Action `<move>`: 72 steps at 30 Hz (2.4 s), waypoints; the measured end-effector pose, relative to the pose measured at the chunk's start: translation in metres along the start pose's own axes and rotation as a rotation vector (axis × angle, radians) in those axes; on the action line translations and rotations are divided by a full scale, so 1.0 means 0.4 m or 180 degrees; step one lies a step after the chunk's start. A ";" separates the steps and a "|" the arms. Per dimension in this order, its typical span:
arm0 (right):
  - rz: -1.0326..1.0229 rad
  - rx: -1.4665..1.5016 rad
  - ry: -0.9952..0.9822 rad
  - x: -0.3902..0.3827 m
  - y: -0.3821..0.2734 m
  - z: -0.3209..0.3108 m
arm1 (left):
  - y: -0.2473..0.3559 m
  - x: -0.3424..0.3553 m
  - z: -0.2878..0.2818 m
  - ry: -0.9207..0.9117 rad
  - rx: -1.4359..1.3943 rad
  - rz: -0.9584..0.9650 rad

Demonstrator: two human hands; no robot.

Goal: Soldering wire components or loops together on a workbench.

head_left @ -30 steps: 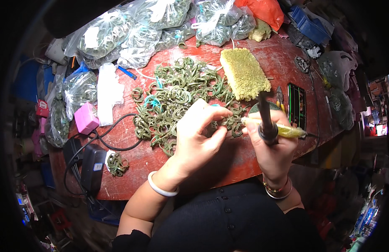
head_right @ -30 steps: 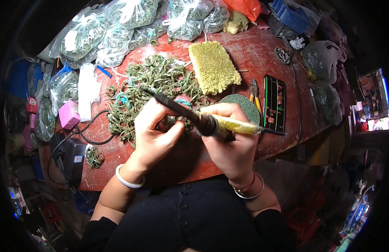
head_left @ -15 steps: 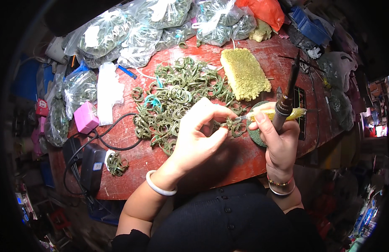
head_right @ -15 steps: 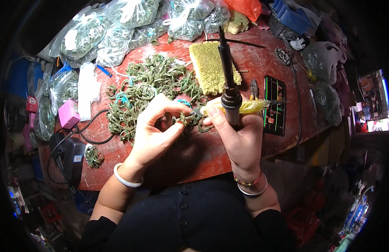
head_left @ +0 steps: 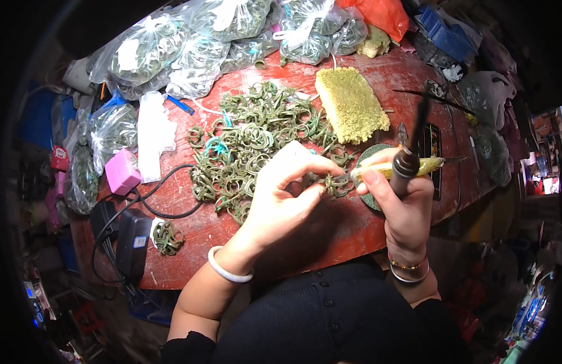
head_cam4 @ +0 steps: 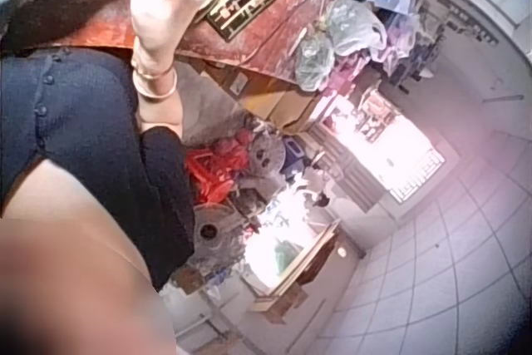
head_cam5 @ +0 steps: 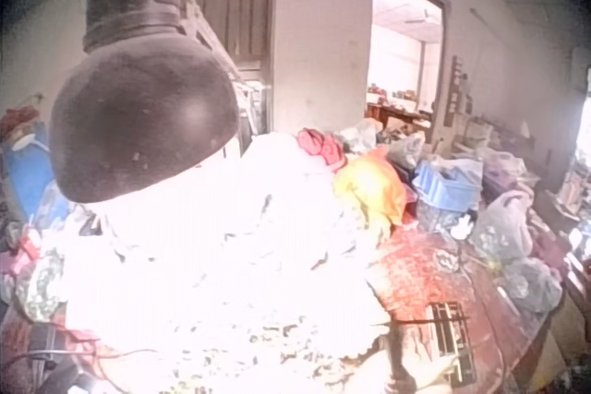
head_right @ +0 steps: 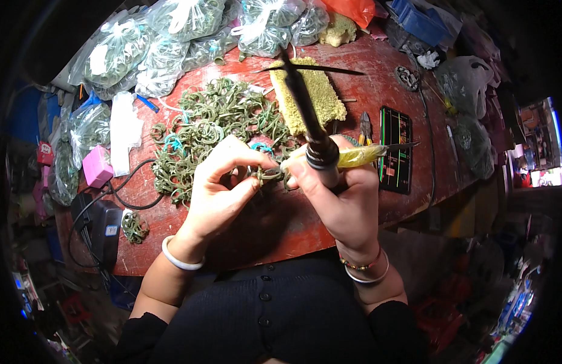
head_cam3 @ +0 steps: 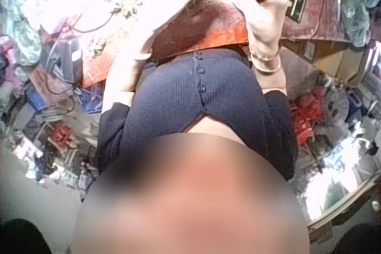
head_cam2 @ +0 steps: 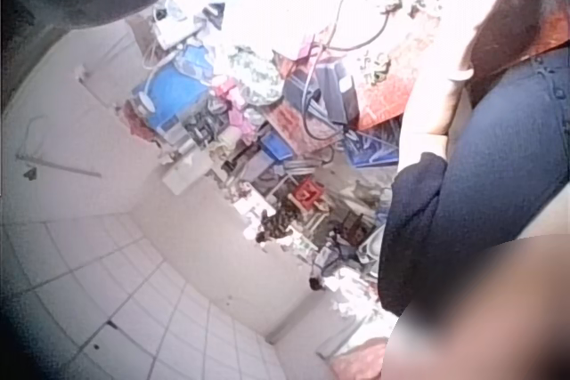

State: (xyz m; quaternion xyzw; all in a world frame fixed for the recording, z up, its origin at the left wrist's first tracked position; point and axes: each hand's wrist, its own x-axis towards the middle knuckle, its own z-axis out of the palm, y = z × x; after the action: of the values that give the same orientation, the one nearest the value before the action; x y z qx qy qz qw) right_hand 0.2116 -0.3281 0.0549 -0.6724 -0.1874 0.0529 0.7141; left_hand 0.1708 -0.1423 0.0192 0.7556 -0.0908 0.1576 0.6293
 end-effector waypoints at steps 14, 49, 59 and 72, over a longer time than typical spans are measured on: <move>-0.0620 -0.1047 0.0145 -0.028 0.004 0.025 | 0.010 -0.003 0.002 0.0292 0.0333 -0.0057; -0.0162 -0.0442 0.0490 -0.037 0.023 0.084 | -0.004 -0.017 0.011 0.0734 0.1826 0.0650; -0.0893 -0.1005 0.0198 -0.031 0.044 0.072 | -0.001 -0.015 0.012 0.0774 0.1838 0.0536; -0.0083 -0.0350 0.0485 -0.042 -0.003 0.055 | -0.008 -0.016 0.015 0.0838 0.1409 0.0182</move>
State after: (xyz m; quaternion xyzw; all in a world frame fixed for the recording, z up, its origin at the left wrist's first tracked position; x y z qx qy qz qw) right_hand 0.1884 -0.3131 0.0533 -0.7101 -0.1440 -0.0181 0.6890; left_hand 0.1667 -0.1478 0.0129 0.8450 0.0072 0.2884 0.4504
